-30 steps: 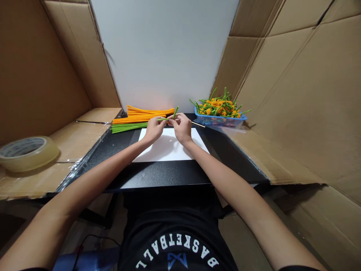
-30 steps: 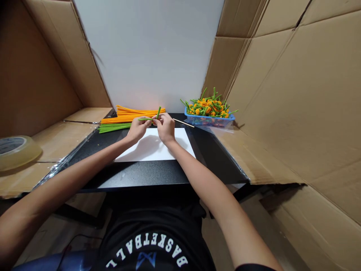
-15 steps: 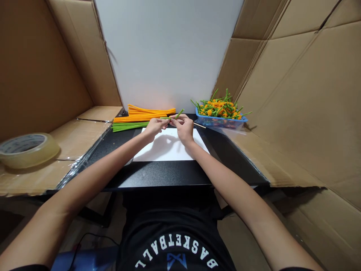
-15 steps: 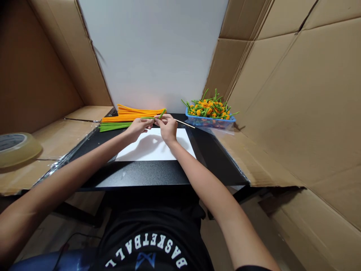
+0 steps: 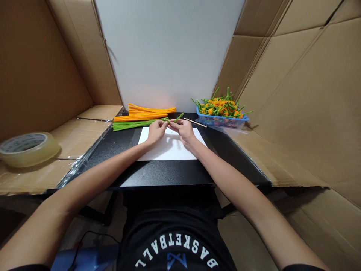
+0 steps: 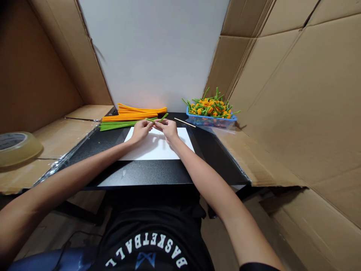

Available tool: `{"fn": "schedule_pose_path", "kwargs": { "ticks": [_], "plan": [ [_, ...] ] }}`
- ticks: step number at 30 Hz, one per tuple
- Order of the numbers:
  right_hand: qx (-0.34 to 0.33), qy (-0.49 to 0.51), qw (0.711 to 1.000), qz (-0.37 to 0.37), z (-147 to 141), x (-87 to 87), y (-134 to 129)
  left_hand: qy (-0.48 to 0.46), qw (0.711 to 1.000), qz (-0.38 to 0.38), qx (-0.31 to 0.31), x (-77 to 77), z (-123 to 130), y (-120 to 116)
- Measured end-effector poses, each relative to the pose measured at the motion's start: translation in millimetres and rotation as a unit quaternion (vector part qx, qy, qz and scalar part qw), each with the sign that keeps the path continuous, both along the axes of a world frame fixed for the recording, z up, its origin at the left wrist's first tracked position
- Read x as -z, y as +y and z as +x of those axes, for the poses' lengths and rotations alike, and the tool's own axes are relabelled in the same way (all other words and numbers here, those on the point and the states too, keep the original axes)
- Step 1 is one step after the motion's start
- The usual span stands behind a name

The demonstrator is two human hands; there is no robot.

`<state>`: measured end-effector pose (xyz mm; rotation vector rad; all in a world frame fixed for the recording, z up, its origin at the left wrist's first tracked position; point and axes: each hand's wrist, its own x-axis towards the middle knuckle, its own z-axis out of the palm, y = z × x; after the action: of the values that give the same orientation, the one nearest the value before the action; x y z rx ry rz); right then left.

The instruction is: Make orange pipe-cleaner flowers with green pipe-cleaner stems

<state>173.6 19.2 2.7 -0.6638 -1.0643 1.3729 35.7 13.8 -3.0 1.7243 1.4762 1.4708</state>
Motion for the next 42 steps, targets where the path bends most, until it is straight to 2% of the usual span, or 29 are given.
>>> {"fn": "schedule_pose_path", "kwargs": {
  "ticks": [4, 9, 19, 21, 23, 27, 31, 36, 42],
  "plan": [
    [0.002, -0.010, 1.000, -0.025, -0.5, 3.0, 1.0, 0.032, 0.999, 0.001, -0.025, 2.6, -1.6, -1.6],
    [0.002, -0.020, 0.999, -0.046, -1.3, 3.5, 0.9, 0.039, 0.999, 0.003, -0.008, 9.7, -4.4, 1.1],
    [-0.021, -0.057, 0.996, -0.068, 1.1, -2.6, -5.8, -0.055, 0.998, 0.017, -0.026, 10.3, -9.1, 7.0],
    [-0.006, -0.068, 0.996, -0.066, -1.0, -1.7, -5.9, -0.097, 0.995, 0.004, -0.012, 10.7, -8.7, 6.7],
    [0.018, -0.072, 0.996, -0.058, -2.3, -0.5, -5.4, -0.154, 0.987, -0.008, 0.031, 10.9, -5.8, 4.4],
    [0.045, -0.072, 0.996, -0.034, -2.1, -0.2, -4.7, -0.268, 0.957, -0.019, 0.109, 9.8, 2.5, -2.1],
    [0.052, -0.094, 0.994, -0.011, -3.8, -1.9, -6.0, -0.327, 0.938, -0.040, 0.109, 6.6, 6.5, -5.0],
    [0.062, -0.121, 0.991, 0.019, -7.8, -0.9, -5.0, -0.349, 0.930, -0.050, 0.102, 1.9, 8.7, -6.3],
    [0.154, -0.112, 0.980, 0.056, -4.3, 1.9, -0.2, -0.356, 0.929, -0.032, 0.096, 2.1, 12.2, -6.3]
  ]
}}
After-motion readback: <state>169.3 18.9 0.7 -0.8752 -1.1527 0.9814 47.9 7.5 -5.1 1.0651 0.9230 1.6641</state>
